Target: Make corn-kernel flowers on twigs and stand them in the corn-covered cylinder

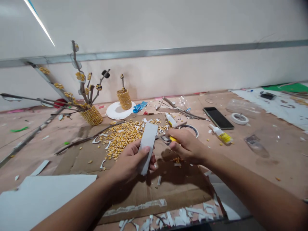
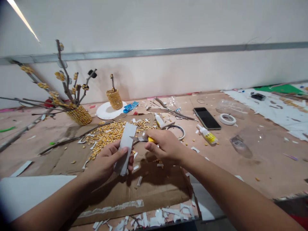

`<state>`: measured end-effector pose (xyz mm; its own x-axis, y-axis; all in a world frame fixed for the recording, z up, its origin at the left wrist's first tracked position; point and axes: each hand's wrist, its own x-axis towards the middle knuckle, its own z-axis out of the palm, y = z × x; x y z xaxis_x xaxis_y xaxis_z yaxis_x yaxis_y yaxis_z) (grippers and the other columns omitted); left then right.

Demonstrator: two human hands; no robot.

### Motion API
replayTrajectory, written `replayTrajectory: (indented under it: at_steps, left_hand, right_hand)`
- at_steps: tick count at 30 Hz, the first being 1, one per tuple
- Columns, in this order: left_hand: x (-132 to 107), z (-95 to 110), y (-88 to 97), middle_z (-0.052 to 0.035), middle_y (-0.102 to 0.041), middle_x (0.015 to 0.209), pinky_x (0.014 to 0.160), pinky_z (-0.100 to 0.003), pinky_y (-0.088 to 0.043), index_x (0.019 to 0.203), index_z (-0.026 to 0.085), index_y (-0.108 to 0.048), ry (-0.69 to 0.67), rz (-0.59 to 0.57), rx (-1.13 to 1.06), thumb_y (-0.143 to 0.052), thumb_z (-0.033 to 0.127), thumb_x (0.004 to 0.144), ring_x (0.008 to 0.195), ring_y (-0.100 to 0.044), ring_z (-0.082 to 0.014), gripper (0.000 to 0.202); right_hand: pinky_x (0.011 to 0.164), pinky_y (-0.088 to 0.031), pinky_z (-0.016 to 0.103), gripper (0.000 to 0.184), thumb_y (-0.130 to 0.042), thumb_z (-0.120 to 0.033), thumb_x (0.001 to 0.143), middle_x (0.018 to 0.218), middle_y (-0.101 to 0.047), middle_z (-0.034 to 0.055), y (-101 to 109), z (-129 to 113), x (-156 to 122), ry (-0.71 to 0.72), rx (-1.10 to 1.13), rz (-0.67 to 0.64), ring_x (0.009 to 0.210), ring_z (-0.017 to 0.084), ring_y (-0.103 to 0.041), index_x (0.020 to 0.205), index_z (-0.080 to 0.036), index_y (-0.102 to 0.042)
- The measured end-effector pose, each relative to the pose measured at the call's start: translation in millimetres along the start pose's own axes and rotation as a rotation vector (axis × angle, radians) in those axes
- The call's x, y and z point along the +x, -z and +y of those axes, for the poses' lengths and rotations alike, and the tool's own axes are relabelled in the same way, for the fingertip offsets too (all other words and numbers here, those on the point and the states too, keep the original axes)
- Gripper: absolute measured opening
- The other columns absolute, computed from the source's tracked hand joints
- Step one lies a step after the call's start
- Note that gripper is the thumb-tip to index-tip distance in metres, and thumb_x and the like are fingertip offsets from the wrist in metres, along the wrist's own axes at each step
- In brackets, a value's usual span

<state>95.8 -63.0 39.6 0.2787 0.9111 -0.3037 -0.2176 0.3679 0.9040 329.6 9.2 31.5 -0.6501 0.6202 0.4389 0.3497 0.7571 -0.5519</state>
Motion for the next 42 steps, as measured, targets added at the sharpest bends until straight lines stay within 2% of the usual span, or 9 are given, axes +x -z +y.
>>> replayTrajectory:
  at_steps: [3,7,10,15,20,25,29,33,42]
  left_hand:
    - [-1,-1,-1.9,-0.0033,-0.073,0.067,0.049,-0.022,-0.054,0.100,0.018,-0.062,0.004,-0.003,0.044,-0.081,0.059,0.084,0.055,-0.069,-0.0160,0.048]
    - [-3,0,-2.6,-0.0079,-0.079,0.084,0.063,-0.028,-0.062,0.105,0.017,-0.066,0.016,-0.056,0.020,-0.091,0.052,0.076,0.069,-0.076,-0.0190,0.053]
    - [-6,2,-2.9,-0.0094,-0.079,0.091,0.058,-0.027,-0.061,0.103,0.017,-0.066,0.039,-0.104,-0.020,-0.091,0.051,0.075,0.067,-0.077,-0.0193,0.051]
    - [-9,3,-4.1,-0.0048,-0.076,0.073,0.047,-0.018,-0.051,0.102,0.019,-0.064,0.036,-0.114,0.019,-0.089,0.052,0.076,0.052,-0.068,-0.0130,0.049]
    - [-9,1,-5.8,-0.0004,-0.069,0.058,0.041,-0.018,-0.048,0.088,0.019,-0.060,0.022,-0.063,0.078,-0.084,0.066,0.076,0.044,-0.063,-0.0124,0.054]
    - [-10,0,-7.4,-0.0052,-0.074,0.066,0.050,-0.021,-0.055,0.084,0.015,-0.065,0.007,-0.079,-0.045,-0.091,0.055,0.073,0.055,-0.071,-0.0155,0.049]
    - [-13,-1,-6.9,-0.0031,-0.072,0.063,0.045,-0.017,-0.051,0.083,0.013,-0.067,0.012,-0.098,-0.103,-0.091,0.049,0.077,0.047,-0.064,-0.0108,0.043]
    - [-13,-2,-5.9,0.0004,-0.067,0.057,0.043,-0.015,-0.047,0.084,0.014,-0.066,-0.018,-0.111,-0.098,-0.087,0.049,0.082,0.043,-0.058,-0.0078,0.040]
    - [-15,0,-7.0,0.0013,-0.064,0.056,0.045,-0.012,-0.045,0.084,0.014,-0.065,-0.025,-0.160,0.007,-0.084,0.054,0.084,0.044,-0.054,-0.0054,0.044]
  right_hand:
    - [0.061,-0.029,0.028,0.062,-0.024,-0.073,0.105,0.071,-0.054,0.0002,-3,-2,-1,0.021,-0.080,0.033,0.063,0.016,-0.048,0.082,-0.022,-0.051]
    - [0.061,-0.026,0.029,0.057,-0.026,-0.066,0.108,0.070,-0.058,0.0008,-4,-3,-2,0.057,-0.145,-0.005,0.063,0.016,-0.049,0.085,-0.021,-0.054]
    - [0.060,-0.027,0.029,0.059,-0.025,-0.066,0.108,0.072,-0.062,0.0025,-4,-3,-4,0.084,-0.143,-0.041,0.063,0.017,-0.052,0.086,-0.021,-0.055]
    - [0.061,-0.030,0.030,0.058,-0.023,-0.064,0.109,0.076,-0.066,0.0051,-6,-5,-5,0.095,-0.149,-0.073,0.064,0.018,-0.056,0.091,-0.020,-0.056]
    - [0.060,-0.030,0.029,0.055,-0.024,-0.062,0.110,0.072,-0.063,0.0029,-7,-9,-6,0.118,-0.131,-0.049,0.061,0.017,-0.053,0.092,-0.020,-0.055]
    - [0.060,-0.030,0.028,0.054,-0.024,-0.061,0.110,0.072,-0.061,0.0025,-8,-12,-5,0.149,-0.110,-0.053,0.062,0.017,-0.053,0.089,-0.021,-0.053]
    - [0.060,-0.031,0.027,0.053,-0.026,-0.060,0.111,0.071,-0.058,0.0014,-11,-13,-5,0.163,-0.065,-0.027,0.061,0.015,-0.050,0.087,-0.020,-0.052]
    - [0.060,-0.030,0.027,0.052,-0.028,-0.060,0.110,0.070,-0.057,0.0004,-14,-12,-5,0.161,-0.027,-0.024,0.060,0.015,-0.048,0.086,-0.020,-0.051]
    - [0.061,-0.032,0.028,0.059,-0.021,-0.062,0.110,0.074,-0.060,0.0037,-26,-15,-8,0.190,0.025,0.006,0.064,0.016,-0.052,0.086,-0.020,-0.054]
